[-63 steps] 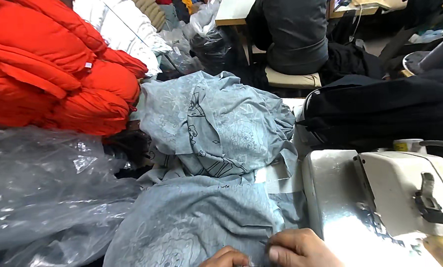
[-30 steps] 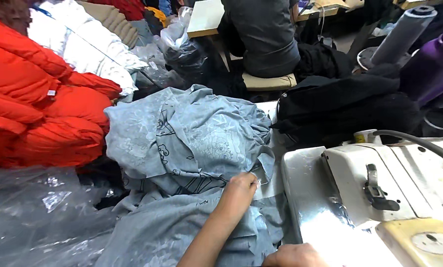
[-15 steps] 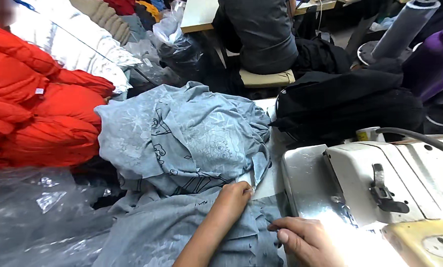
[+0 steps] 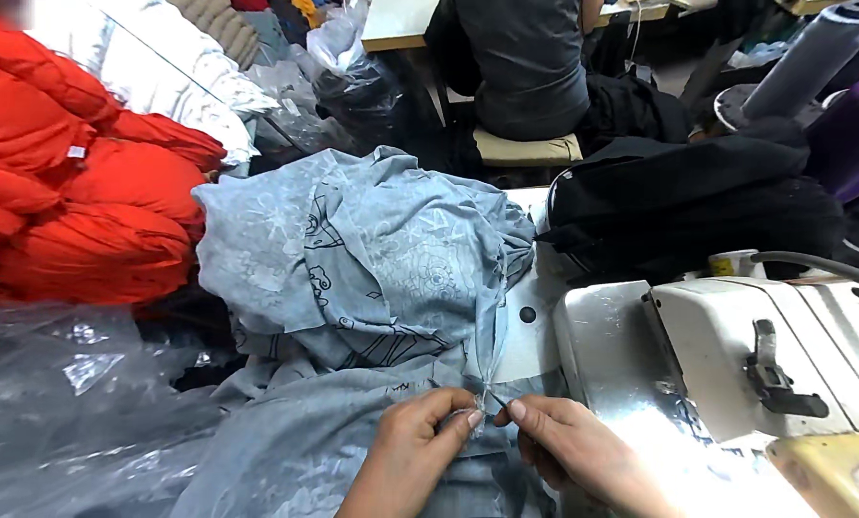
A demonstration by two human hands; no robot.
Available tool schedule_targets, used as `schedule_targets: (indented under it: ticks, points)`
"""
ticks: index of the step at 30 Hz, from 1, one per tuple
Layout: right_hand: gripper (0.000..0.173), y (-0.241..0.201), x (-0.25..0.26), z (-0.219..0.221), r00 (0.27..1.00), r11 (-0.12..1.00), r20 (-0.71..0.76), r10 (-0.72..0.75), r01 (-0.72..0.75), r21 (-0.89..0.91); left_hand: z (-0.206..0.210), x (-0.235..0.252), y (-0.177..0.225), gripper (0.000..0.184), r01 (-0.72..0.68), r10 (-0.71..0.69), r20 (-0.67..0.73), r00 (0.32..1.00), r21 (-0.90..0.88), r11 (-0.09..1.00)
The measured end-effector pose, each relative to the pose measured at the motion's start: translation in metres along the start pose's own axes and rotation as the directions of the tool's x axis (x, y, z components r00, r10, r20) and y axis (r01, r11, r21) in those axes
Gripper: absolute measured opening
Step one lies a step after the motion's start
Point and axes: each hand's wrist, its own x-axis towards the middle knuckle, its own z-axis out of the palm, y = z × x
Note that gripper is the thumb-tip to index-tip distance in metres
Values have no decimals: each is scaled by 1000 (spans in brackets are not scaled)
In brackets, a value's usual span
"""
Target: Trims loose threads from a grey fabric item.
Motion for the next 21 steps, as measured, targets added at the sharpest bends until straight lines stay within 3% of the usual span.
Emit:
schedule_targets:
  ticks: [8, 12, 14, 17, 21]
  points:
    - [37, -10, 8, 3, 996, 992, -3, -86, 86, -95, 3, -9, 9, 16, -84, 85, 7, 996, -9, 996]
    - [37, -9, 6, 4, 986, 985, -57, -157, 153, -75, -2, -6, 1, 15, -41, 30, -98, 995, -116, 992]
    - [42, -7, 5, 2, 968, 962, -86, -235, 219, -163, -9, -1, -5, 13, -40, 16, -134, 991, -179, 983]
    - [46, -5, 9, 6, 903, 822, -142, -406, 293, -488, -23, 9, -7, 11, -25, 6, -154, 988, -125, 992]
    - [49, -8, 16, 17, 843, 618, -97, -528, 304, -725, -36, 20, -2, 12, -77, 78, -63, 995, 12, 997]
